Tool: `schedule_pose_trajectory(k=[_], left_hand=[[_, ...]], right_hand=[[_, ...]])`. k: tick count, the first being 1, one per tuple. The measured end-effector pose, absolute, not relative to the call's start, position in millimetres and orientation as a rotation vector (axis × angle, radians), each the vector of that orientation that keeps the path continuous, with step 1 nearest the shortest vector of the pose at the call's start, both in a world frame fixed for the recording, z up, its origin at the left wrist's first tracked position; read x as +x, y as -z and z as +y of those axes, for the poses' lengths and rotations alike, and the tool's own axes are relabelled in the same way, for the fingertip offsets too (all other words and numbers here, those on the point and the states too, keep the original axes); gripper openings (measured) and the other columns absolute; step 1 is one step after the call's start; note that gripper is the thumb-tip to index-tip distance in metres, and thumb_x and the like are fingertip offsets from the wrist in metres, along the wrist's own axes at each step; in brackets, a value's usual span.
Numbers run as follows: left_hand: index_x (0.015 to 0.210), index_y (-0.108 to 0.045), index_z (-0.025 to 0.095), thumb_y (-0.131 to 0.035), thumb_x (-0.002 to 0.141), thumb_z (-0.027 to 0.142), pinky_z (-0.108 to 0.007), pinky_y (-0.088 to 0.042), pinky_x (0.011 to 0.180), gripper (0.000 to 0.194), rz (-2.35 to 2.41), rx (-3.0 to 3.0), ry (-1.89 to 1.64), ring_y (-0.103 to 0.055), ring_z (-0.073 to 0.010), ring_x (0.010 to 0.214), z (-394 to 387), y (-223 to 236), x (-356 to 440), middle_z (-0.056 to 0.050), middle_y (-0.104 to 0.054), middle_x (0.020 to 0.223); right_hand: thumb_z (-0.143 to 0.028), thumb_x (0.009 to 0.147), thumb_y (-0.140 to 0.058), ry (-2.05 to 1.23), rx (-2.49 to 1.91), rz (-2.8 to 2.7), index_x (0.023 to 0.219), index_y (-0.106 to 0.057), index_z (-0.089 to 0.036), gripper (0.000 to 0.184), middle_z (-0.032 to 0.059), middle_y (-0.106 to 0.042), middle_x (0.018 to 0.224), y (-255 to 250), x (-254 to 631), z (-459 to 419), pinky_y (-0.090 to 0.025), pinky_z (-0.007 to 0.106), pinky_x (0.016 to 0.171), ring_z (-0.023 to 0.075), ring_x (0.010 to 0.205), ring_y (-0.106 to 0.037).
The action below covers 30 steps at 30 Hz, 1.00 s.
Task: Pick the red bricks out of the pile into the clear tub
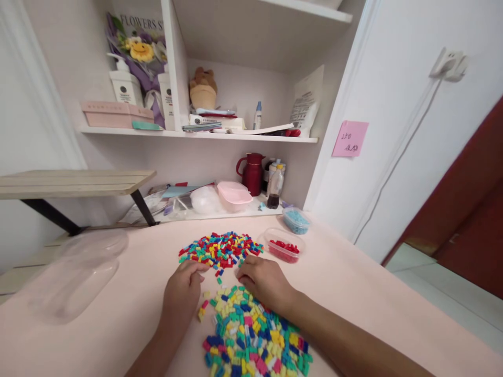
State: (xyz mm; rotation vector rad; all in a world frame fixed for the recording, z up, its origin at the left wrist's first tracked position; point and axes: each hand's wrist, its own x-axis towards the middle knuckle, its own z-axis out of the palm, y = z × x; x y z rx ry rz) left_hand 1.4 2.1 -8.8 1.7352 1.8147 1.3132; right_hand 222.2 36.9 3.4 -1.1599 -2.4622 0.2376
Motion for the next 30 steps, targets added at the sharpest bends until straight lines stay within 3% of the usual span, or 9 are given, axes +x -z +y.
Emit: schedule_pose_trajectory(k=[4, 10, 16, 23, 27, 30], left_hand=[[0.080, -0.075, 0.022, -0.038, 0.077, 0.019, -0.035, -0.053, 0.084, 0.037, 1.865, 1.852, -1.243, -0.068, -0.0201, 0.091, 3, 10, 3, -0.005, -0.071, 0.097], [0.082, -0.078, 0.023, -0.040, 0.072, 0.006, -0.033, -0.052, 0.090, 0.042, 1.893, 2.024, -1.041, -0.065, -0.0186, 0.098, 5, 14, 7, -0.004, -0.070, 0.100], [0.090, -0.079, 0.023, -0.040, 0.074, 0.002, -0.034, -0.050, 0.092, 0.046, 1.900, 2.143, -0.931, -0.063, -0.0197, 0.101, 4, 12, 10, -0.005, -0.069, 0.103], [0.103, -0.077, 0.023, -0.040, 0.077, 0.000, -0.037, -0.046, 0.096, 0.050, 1.904, 2.233, -0.821, -0.060, -0.0215, 0.106, 5, 15, 9, -0.007, -0.068, 0.110], [0.106, -0.076, 0.024, -0.041, 0.078, 0.000, -0.038, -0.045, 0.096, 0.051, 1.905, 2.271, -0.776, -0.059, -0.0224, 0.106, 6, 19, 9, -0.007, -0.067, 0.110], [0.109, -0.075, 0.028, -0.041, 0.078, 0.000, -0.039, -0.045, 0.093, 0.053, 1.889, 2.310, -0.743, -0.059, -0.0226, 0.106, 5, 18, 10, -0.006, -0.067, 0.111]], right_hand=[[-0.010, 0.081, -0.060, -0.387, -1.087, -2.359, 0.082, -0.071, -0.024, 0.017, 0.0002, -0.071, 0.091, -7, 227, 41, -0.045, 0.024, 0.072, 0.0161, 0.085, -0.065], [-0.022, 0.088, -0.060, -0.281, -1.009, -2.053, 0.088, -0.071, -0.023, 0.010, 0.0037, -0.068, 0.090, -34, 259, 62, -0.047, 0.028, 0.073, 0.0173, 0.081, -0.063], [-0.019, 0.088, -0.056, 0.034, -1.372, -1.976, 0.088, -0.071, -0.022, 0.015, 0.0037, -0.069, 0.095, -51, 299, 79, -0.042, 0.029, 0.072, 0.0190, 0.086, -0.061], [-0.015, 0.093, -0.043, 0.369, -1.886, -2.101, 0.079, -0.073, -0.020, 0.033, 0.0098, -0.069, 0.090, -50, 309, 76, -0.035, 0.036, 0.076, 0.0243, 0.090, -0.060], [-0.011, 0.092, -0.044, 0.326, -1.593, -2.080, 0.106, -0.071, -0.022, 0.032, 0.0106, -0.068, 0.100, -47, 295, 71, -0.040, 0.035, 0.080, 0.0246, 0.095, -0.060], [-0.011, 0.092, -0.044, 0.026, -1.190, -2.154, 0.111, -0.069, -0.023, 0.033, 0.0079, -0.067, 0.099, -34, 268, 61, -0.046, 0.031, 0.079, 0.0204, 0.092, -0.061]])
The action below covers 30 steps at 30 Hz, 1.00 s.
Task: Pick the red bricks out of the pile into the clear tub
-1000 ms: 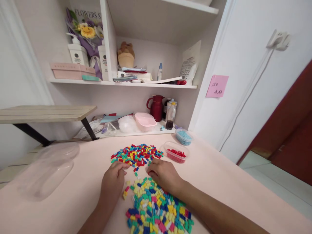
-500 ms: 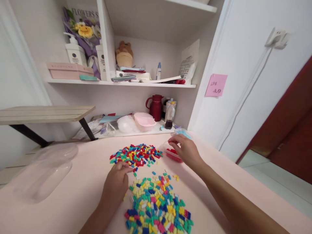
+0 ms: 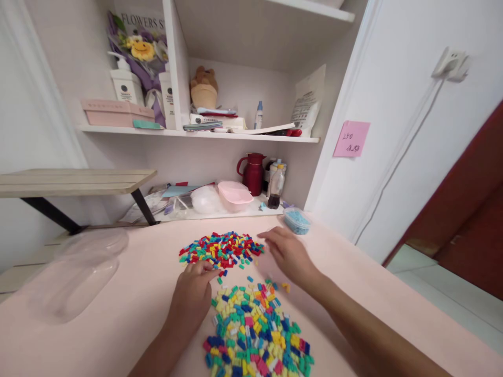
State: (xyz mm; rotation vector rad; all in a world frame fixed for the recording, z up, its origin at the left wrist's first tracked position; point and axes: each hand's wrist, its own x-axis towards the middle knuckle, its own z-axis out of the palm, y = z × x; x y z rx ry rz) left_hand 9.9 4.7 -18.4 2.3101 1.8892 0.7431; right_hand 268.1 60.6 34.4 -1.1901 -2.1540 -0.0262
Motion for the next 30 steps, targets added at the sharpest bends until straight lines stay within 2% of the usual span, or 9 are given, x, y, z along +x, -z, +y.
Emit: schedule_pose_trajectory(k=[3, 6, 11, 13, 16, 20, 26, 30], left_hand=[[0.111, -0.073, 0.034, -0.041, 0.076, -0.002, -0.041, -0.044, 0.092, 0.059, 1.857, 2.357, -0.689, -0.058, -0.0233, 0.109, 2, 17, 12, -0.005, -0.066, 0.116], [0.117, -0.068, 0.038, -0.041, 0.074, -0.003, -0.044, -0.043, 0.092, 0.065, 1.810, 2.397, -0.667, -0.056, -0.0244, 0.113, 0, 16, 15, -0.004, -0.064, 0.120], [0.120, -0.067, 0.027, -0.040, 0.078, 0.002, -0.043, -0.044, 0.094, 0.057, 1.836, 2.339, -0.765, -0.058, -0.0246, 0.112, 3, 21, 15, -0.008, -0.066, 0.119], [0.115, -0.070, 0.025, -0.039, 0.079, 0.003, -0.042, -0.045, 0.096, 0.052, 1.838, 2.299, -0.838, -0.059, -0.0239, 0.112, 5, 23, 13, -0.008, -0.067, 0.118], [0.106, -0.074, 0.025, -0.041, 0.078, 0.003, -0.040, -0.047, 0.094, 0.048, 1.810, 2.279, -0.895, -0.061, -0.0227, 0.108, 7, 25, 11, -0.007, -0.069, 0.113], [0.099, -0.076, 0.024, -0.041, 0.077, 0.003, -0.040, -0.048, 0.092, 0.046, 1.805, 2.265, -0.893, -0.062, -0.0229, 0.105, 6, 21, 12, -0.007, -0.069, 0.111], [0.099, -0.076, 0.024, -0.041, 0.077, 0.002, -0.040, -0.048, 0.093, 0.047, 1.785, 2.246, -0.907, -0.063, -0.0219, 0.104, 3, 16, 12, -0.006, -0.070, 0.109], [0.097, -0.076, 0.023, -0.039, 0.078, 0.002, -0.039, -0.048, 0.094, 0.047, 1.784, 2.209, -0.941, -0.063, -0.0212, 0.105, 3, 15, 11, -0.007, -0.069, 0.110]], right_hand=[[-0.008, 0.092, -0.043, -0.197, -0.932, -2.301, 0.125, -0.061, -0.025, 0.040, 0.0067, -0.064, 0.102, -14, 240, 48, -0.048, 0.028, 0.080, 0.0175, 0.092, -0.060], [-0.013, 0.093, -0.048, -0.121, -0.874, -2.420, 0.132, -0.056, -0.026, 0.042, 0.0086, -0.061, 0.103, 3, 225, 41, -0.049, 0.030, 0.076, 0.0194, 0.089, -0.059], [-0.019, 0.097, -0.044, -0.047, -0.872, -2.453, 0.136, -0.053, -0.027, 0.040, 0.0084, -0.060, 0.098, 12, 223, 42, -0.049, 0.030, 0.075, 0.0198, 0.088, -0.057], [-0.019, 0.096, -0.047, -0.079, -0.866, -2.438, 0.130, -0.058, -0.027, 0.036, 0.0077, -0.060, 0.097, 12, 224, 43, -0.048, 0.029, 0.076, 0.0193, 0.088, -0.058], [-0.012, 0.091, -0.050, -0.163, -0.845, -2.421, 0.109, -0.068, -0.025, 0.028, 0.0059, -0.062, 0.096, 13, 225, 45, -0.048, 0.029, 0.077, 0.0184, 0.089, -0.059], [-0.002, 0.085, -0.049, -0.344, -0.803, -2.338, 0.089, -0.067, -0.021, 0.026, 0.0033, -0.062, 0.092, 14, 226, 45, -0.049, 0.026, 0.078, 0.0155, 0.087, -0.061], [-0.008, 0.088, -0.050, -0.343, -0.741, -2.352, 0.102, -0.068, -0.024, 0.028, 0.0045, -0.065, 0.103, 10, 228, 44, -0.049, 0.031, 0.085, 0.0175, 0.096, -0.061], [-0.006, 0.085, -0.052, -0.262, -0.656, -2.393, 0.104, -0.069, -0.027, 0.034, 0.0045, -0.065, 0.120, 10, 229, 45, -0.045, 0.039, 0.095, 0.0201, 0.107, -0.060]])
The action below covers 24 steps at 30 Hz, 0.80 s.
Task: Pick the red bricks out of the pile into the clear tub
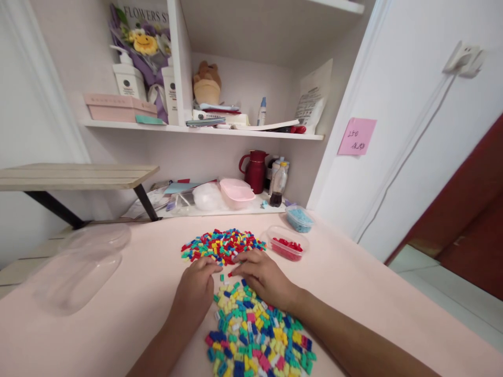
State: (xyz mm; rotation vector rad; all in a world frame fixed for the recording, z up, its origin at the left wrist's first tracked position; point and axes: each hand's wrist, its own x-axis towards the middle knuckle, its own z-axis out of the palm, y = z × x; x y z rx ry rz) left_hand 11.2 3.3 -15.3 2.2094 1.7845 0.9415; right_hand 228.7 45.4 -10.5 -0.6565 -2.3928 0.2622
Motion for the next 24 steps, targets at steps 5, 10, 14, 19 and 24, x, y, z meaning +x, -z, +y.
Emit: schedule_pose_trajectory(k=[5, 10, 14, 19, 24], left_hand=[[0.090, -0.076, 0.020, -0.035, 0.078, 0.002, -0.036, -0.050, 0.091, 0.046, 1.781, 2.160, -0.990, -0.065, -0.0194, 0.100, 2, 14, 10, -0.007, -0.070, 0.105], [0.085, -0.076, 0.022, -0.037, 0.077, 0.007, -0.034, -0.052, 0.087, 0.042, 1.739, 2.116, -1.089, -0.067, -0.0187, 0.095, 1, 12, 10, -0.005, -0.072, 0.100], [0.075, -0.072, 0.022, -0.039, 0.075, 0.013, -0.031, -0.052, 0.081, 0.035, 1.760, 1.908, -1.327, -0.068, -0.0181, 0.086, -1, 7, 7, -0.003, -0.073, 0.088], [0.073, -0.069, 0.021, -0.041, 0.070, 0.020, -0.031, -0.052, 0.076, 0.028, 1.887, 1.405, -1.571, -0.068, -0.0192, 0.077, -4, 1, -2, -0.003, -0.073, 0.080], [0.072, -0.068, 0.022, -0.043, 0.068, 0.024, -0.032, -0.052, 0.077, 0.026, 1.939, 1.210, -1.562, -0.069, -0.0220, 0.079, -5, -4, -6, -0.003, -0.074, 0.074]], right_hand=[[-0.004, 0.084, -0.051, -0.255, -0.618, -2.462, 0.106, -0.069, -0.028, 0.037, 0.0016, -0.068, 0.120, 10, 228, 46, -0.043, 0.039, 0.096, 0.0190, 0.107, -0.060], [-0.004, 0.086, -0.050, -0.269, -0.609, -2.495, 0.105, -0.071, -0.028, 0.036, 0.0019, -0.071, 0.113, 12, 228, 49, -0.043, 0.037, 0.095, 0.0182, 0.106, -0.061], [-0.006, 0.087, -0.050, -0.270, -0.601, -2.489, 0.106, -0.071, -0.027, 0.035, 0.0024, -0.073, 0.110, 13, 228, 50, -0.044, 0.037, 0.096, 0.0180, 0.105, -0.062], [-0.014, 0.092, -0.049, -0.186, -0.641, -2.396, 0.112, -0.068, -0.028, 0.032, 0.0039, -0.071, 0.115, -8, 237, 49, -0.044, 0.039, 0.095, 0.0196, 0.109, -0.061], [-0.015, 0.093, -0.045, 0.054, -0.911, -2.106, 0.107, -0.070, -0.025, 0.030, 0.0065, -0.073, 0.106, -39, 265, 57, -0.043, 0.040, 0.089, 0.0224, 0.100, -0.062]])
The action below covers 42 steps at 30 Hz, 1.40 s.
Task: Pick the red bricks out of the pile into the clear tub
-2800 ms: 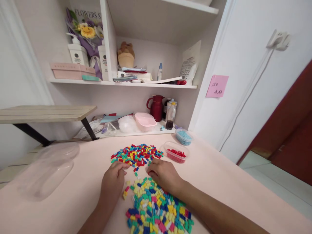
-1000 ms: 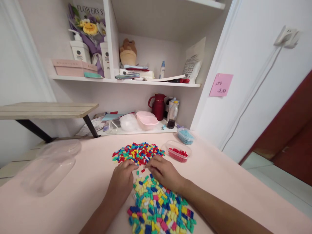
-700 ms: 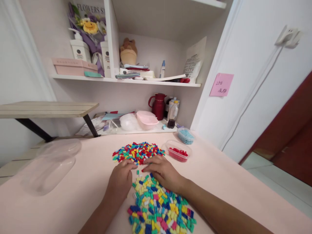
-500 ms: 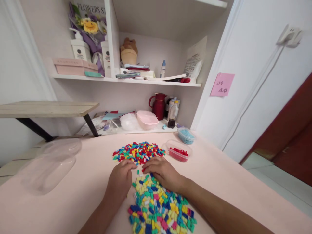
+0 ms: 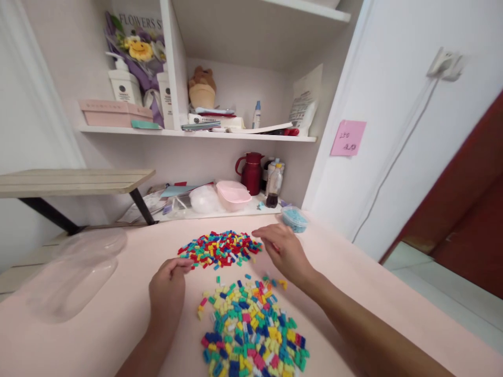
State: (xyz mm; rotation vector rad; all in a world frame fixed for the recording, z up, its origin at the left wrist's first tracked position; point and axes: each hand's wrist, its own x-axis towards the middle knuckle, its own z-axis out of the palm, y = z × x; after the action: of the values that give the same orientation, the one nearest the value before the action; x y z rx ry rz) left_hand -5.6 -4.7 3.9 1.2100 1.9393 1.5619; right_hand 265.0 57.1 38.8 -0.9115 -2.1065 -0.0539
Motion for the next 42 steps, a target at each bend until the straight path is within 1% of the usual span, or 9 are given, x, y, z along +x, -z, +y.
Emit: schedule_pose_trajectory(k=[5, 10, 13, 18, 24, 29, 34, 37, 42], left_hand=[[0.073, -0.069, 0.023, -0.043, 0.066, 0.026, -0.032, -0.051, 0.080, 0.027, 1.975, 1.214, -1.521, -0.069, -0.0226, 0.082, -4, -5, -5, -0.002, -0.075, 0.077], [0.074, -0.069, 0.024, -0.044, 0.068, 0.026, -0.032, -0.050, 0.079, 0.026, 2.006, 1.235, -1.483, -0.069, -0.0234, 0.084, -3, -4, -6, -0.001, -0.075, 0.077], [0.076, -0.070, 0.024, -0.045, 0.068, 0.027, -0.033, -0.050, 0.080, 0.026, 2.030, 1.238, -1.468, -0.069, -0.0244, 0.087, -3, -6, -5, -0.001, -0.075, 0.077], [0.074, -0.070, 0.025, -0.045, 0.068, 0.025, -0.033, -0.050, 0.082, 0.026, 2.039, 1.201, -1.414, -0.069, -0.0242, 0.086, -3, -12, -3, -0.001, -0.075, 0.075], [0.073, -0.070, 0.025, -0.045, 0.068, 0.025, -0.033, -0.050, 0.082, 0.025, 2.028, 1.194, -1.405, -0.069, -0.0238, 0.083, -2, -11, -5, 0.000, -0.074, 0.072], [0.071, -0.070, 0.025, -0.046, 0.068, 0.028, -0.034, -0.050, 0.083, 0.024, 2.023, 1.170, -1.391, -0.069, -0.0242, 0.081, -1, -12, -4, 0.000, -0.074, 0.072], [0.074, -0.070, 0.024, -0.046, 0.066, 0.030, -0.034, -0.048, 0.082, 0.026, 2.007, 1.150, -1.372, -0.068, -0.0253, 0.083, -2, -12, -4, -0.002, -0.074, 0.072], [0.075, -0.070, 0.024, -0.046, 0.065, 0.032, -0.034, -0.048, 0.081, 0.027, 1.999, 1.167, -1.361, -0.068, -0.0258, 0.084, -1, -10, -5, -0.002, -0.074, 0.072], [0.076, -0.070, 0.023, -0.044, 0.065, 0.034, -0.034, -0.046, 0.078, 0.030, 1.995, 1.177, -1.339, -0.068, -0.0260, 0.084, 2, -7, -5, -0.003, -0.074, 0.074]], right_hand=[[-0.015, 0.090, -0.046, 0.248, -1.279, -1.893, 0.101, -0.071, -0.023, 0.028, 0.0044, -0.074, 0.093, -54, 295, 66, -0.041, 0.037, 0.084, 0.0228, 0.093, -0.061], [-0.013, 0.086, -0.048, 0.367, -1.548, -1.841, 0.096, -0.072, -0.023, 0.028, 0.0060, -0.072, 0.103, -56, 305, 67, -0.041, 0.036, 0.081, 0.0253, 0.099, -0.059], [-0.017, 0.087, -0.046, 0.137, -1.513, -1.825, 0.099, -0.071, -0.025, 0.028, 0.0041, -0.072, 0.103, -61, 304, 64, -0.045, 0.031, 0.073, 0.0202, 0.089, -0.063], [-0.031, 0.093, -0.040, -0.329, -1.384, -1.772, 0.110, -0.066, -0.023, 0.032, 0.0003, -0.069, 0.075, -76, 300, 51, -0.044, 0.025, 0.057, 0.0144, 0.059, -0.061], [-0.031, 0.093, -0.047, -0.005, -1.608, -2.164, 0.076, -0.068, -0.025, 0.028, -0.0012, -0.068, 0.065, -56, 313, 27, -0.032, 0.024, 0.055, 0.0154, 0.059, -0.059], [-0.023, 0.093, -0.048, 0.182, -1.723, -2.300, 0.097, -0.069, -0.030, 0.022, 0.0008, -0.075, 0.081, -24, 322, 18, -0.032, 0.024, 0.058, 0.0178, 0.072, -0.067], [-0.028, 0.094, -0.045, 0.349, -1.777, -2.414, 0.079, -0.064, -0.024, 0.024, 0.0021, -0.070, 0.067, -8, 307, 13, -0.027, 0.026, 0.052, 0.0176, 0.057, -0.063], [-0.023, 0.092, -0.047, 0.331, -1.790, -2.400, 0.085, -0.062, -0.025, 0.016, 0.0005, -0.071, 0.069, -5, 304, 14, -0.025, 0.026, 0.052, 0.0172, 0.058, -0.063], [-0.030, 0.099, -0.035, 0.340, -1.879, -2.373, 0.078, -0.059, -0.024, 0.032, 0.0009, -0.069, 0.068, -4, 308, 16, -0.025, 0.026, 0.053, 0.0172, 0.060, -0.064]])
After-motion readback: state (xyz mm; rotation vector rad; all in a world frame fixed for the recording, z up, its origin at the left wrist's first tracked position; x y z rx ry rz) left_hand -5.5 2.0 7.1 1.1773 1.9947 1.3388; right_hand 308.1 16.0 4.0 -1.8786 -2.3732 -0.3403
